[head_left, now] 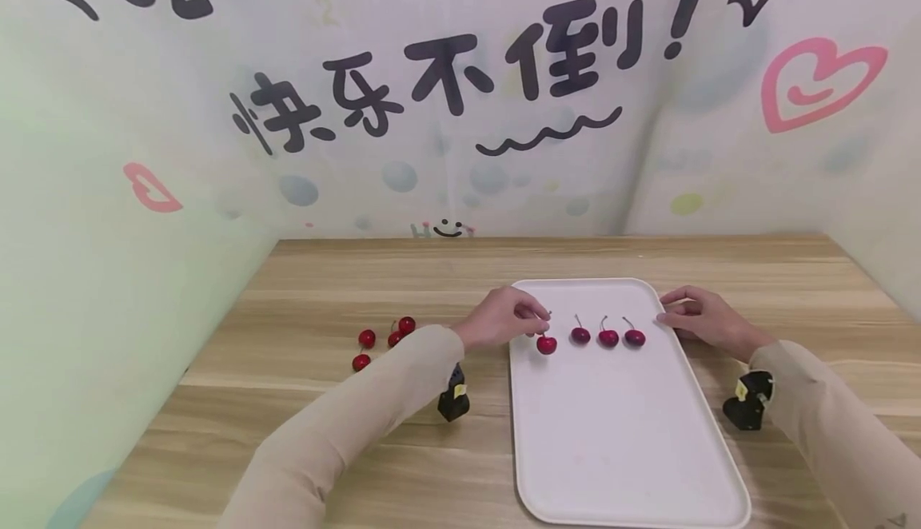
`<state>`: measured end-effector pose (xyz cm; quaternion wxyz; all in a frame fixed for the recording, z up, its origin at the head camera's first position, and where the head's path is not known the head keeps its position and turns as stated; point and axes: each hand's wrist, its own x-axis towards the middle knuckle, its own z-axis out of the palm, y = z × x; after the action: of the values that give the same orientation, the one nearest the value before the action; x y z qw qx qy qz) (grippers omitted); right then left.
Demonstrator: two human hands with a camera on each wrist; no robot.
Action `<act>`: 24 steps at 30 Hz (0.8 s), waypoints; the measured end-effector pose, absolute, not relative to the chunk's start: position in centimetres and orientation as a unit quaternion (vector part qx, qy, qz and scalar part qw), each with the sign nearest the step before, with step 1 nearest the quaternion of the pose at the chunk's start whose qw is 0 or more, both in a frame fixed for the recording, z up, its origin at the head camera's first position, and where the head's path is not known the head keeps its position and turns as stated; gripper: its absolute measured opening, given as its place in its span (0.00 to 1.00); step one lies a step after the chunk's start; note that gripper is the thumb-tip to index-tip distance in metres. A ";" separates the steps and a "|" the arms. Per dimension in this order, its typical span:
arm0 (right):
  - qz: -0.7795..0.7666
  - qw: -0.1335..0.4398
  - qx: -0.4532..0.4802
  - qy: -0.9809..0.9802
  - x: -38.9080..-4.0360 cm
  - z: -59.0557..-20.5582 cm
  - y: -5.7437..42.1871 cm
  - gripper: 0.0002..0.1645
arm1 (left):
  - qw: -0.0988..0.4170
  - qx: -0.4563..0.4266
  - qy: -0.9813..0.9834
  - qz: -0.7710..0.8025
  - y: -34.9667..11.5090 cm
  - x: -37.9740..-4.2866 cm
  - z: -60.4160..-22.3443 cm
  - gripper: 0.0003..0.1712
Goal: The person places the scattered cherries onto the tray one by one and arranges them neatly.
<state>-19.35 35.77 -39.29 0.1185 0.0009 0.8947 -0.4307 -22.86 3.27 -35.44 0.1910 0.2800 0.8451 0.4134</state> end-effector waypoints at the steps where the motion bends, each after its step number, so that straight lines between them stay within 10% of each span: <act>1: -0.432 0.120 0.001 0.894 -19.3 -39.2 35.7 0.35 | 0.189 0.276 0.847 0.414 3.5 -23.0 -35.6 0.11; 24: -0.445 0.120 0.005 0.888 -19.5 -39.5 35.7 0.34 | 0.146 0.263 0.897 0.324 6.7 -24.7 -37.7 0.08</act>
<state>-19.53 35.70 -39.52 0.1200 0.0055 0.8877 -0.4445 -24.66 6.67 -37.71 0.1462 0.2631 0.8967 0.3245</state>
